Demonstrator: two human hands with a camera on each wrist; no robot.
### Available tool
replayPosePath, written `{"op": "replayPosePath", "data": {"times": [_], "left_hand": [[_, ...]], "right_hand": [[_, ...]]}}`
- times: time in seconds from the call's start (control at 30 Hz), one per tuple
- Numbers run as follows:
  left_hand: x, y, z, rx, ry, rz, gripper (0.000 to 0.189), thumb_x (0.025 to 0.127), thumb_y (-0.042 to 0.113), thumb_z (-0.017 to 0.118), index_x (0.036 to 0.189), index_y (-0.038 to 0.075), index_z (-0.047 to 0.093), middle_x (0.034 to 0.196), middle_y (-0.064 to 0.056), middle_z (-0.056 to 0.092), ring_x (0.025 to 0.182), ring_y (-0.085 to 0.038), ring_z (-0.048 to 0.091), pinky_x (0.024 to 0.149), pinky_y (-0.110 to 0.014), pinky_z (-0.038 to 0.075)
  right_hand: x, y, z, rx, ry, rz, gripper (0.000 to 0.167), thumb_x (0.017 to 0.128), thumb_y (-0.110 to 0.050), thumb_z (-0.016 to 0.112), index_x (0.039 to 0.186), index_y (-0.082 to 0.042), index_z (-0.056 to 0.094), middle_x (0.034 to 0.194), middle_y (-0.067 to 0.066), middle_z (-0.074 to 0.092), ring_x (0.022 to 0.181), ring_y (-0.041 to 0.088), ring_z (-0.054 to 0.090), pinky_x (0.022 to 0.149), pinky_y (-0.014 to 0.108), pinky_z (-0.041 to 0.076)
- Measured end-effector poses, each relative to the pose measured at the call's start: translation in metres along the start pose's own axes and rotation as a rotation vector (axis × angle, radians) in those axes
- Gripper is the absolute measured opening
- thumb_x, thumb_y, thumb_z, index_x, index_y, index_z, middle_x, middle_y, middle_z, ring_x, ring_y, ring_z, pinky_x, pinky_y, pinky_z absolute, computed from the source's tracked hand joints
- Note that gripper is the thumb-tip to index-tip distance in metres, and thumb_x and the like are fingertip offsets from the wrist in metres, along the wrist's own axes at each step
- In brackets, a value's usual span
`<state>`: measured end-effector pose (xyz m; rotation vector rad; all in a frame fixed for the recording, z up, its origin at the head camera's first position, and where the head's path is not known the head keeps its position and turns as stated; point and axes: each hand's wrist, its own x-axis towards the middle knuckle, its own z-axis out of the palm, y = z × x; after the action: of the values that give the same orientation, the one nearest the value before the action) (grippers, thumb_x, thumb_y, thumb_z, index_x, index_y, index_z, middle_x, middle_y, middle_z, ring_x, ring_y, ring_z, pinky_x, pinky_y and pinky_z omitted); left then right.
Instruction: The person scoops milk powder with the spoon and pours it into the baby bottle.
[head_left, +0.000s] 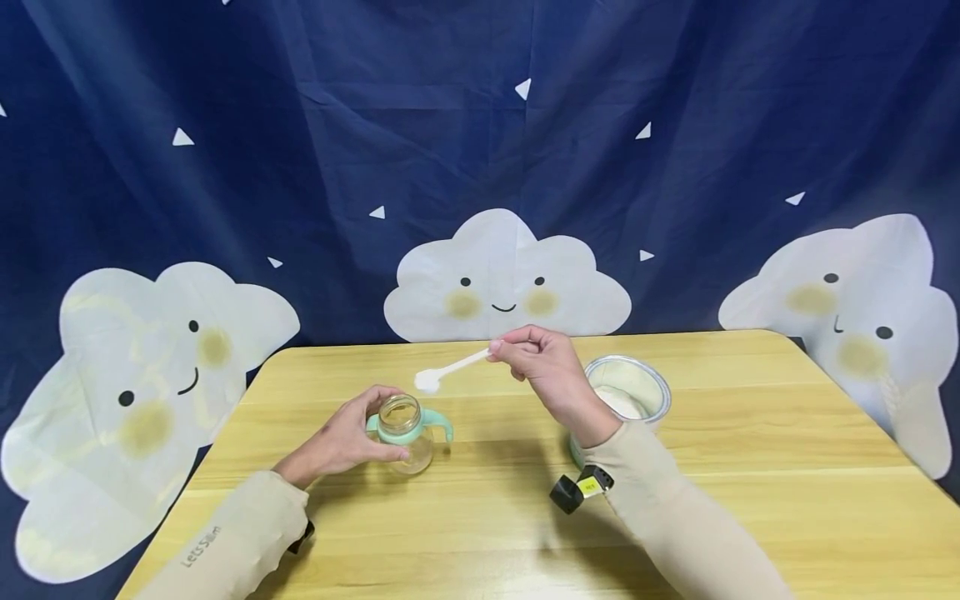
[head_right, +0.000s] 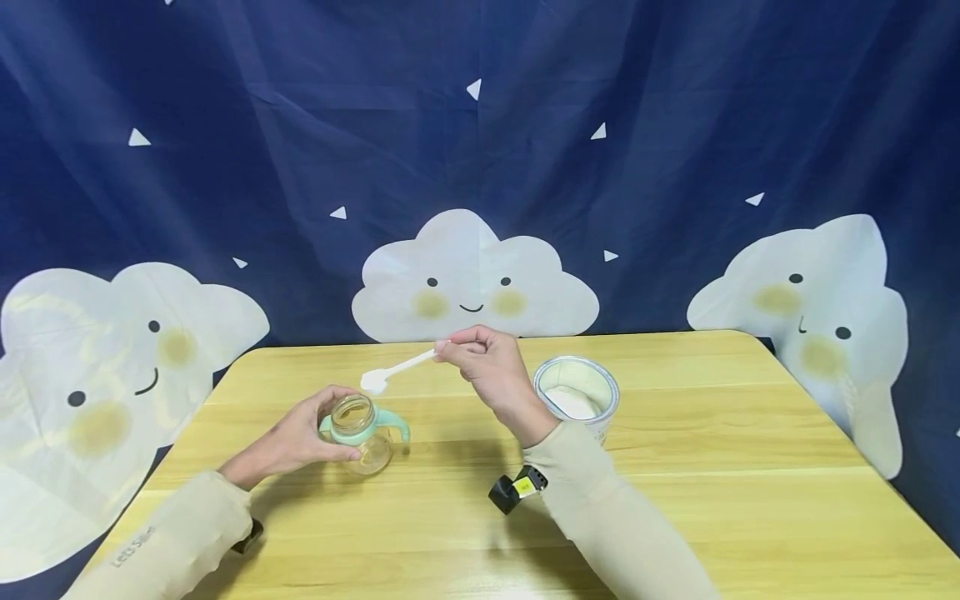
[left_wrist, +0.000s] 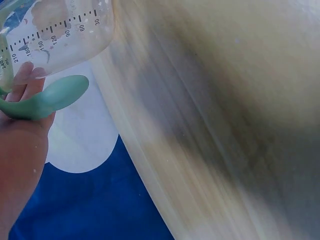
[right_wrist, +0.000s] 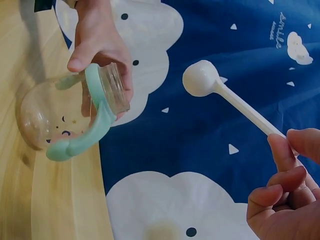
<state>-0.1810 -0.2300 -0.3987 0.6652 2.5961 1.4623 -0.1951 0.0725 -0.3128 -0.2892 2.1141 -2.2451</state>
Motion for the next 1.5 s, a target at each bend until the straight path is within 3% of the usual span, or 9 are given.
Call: {"op": "replayPosePath", "data": {"times": [0.27, 1.0, 1.3, 1.5], "left_hand": [[0.000, -0.003, 0.000, -0.013, 0.001, -0.012, 0.067, 0.071, 0.014, 0.092, 0.126, 0.001, 0.055, 0.116, -0.009, 0.066, 0.110, -0.027, 0.061, 0.093, -0.025, 0.048], [0.000, -0.005, -0.001, -0.015, 0.011, -0.042, 0.067, 0.070, 0.014, 0.093, 0.124, 0.001, 0.056, 0.113, -0.010, 0.066, 0.104, -0.027, 0.061, 0.087, -0.024, 0.048], [0.002, -0.004, 0.000, -0.014, 0.010, -0.039, 0.062, 0.069, 0.014, 0.093, 0.118, 0.002, 0.056, 0.110, -0.009, 0.066, 0.099, -0.022, 0.061, 0.086, -0.025, 0.048], [0.002, -0.005, -0.001, -0.009, 0.003, -0.036, 0.065, 0.069, 0.014, 0.093, 0.121, 0.003, 0.055, 0.110, -0.005, 0.065, 0.100, -0.021, 0.061, 0.088, -0.025, 0.048]], "right_hand": [[0.005, 0.007, 0.007, 0.002, 0.008, 0.008, 0.009, 0.090, -0.006, 0.072, 0.095, -0.001, 0.066, 0.075, -0.004, 0.073, 0.061, 0.010, 0.043, 0.061, 0.022, 0.036], [0.015, 0.022, 0.027, 0.012, 0.002, 0.034, 0.009, 0.088, -0.004, 0.073, 0.095, -0.001, 0.068, 0.076, -0.002, 0.074, 0.059, 0.010, 0.043, 0.059, 0.022, 0.035], [0.015, 0.027, 0.032, -0.003, -0.007, 0.055, 0.010, 0.088, -0.006, 0.074, 0.095, -0.001, 0.069, 0.079, 0.001, 0.075, 0.064, 0.010, 0.048, 0.058, 0.020, 0.037], [0.015, 0.034, 0.039, -0.001, -0.036, 0.054, 0.010, 0.088, -0.005, 0.074, 0.095, -0.001, 0.069, 0.078, 0.000, 0.074, 0.066, 0.008, 0.054, 0.058, 0.019, 0.038]]}}
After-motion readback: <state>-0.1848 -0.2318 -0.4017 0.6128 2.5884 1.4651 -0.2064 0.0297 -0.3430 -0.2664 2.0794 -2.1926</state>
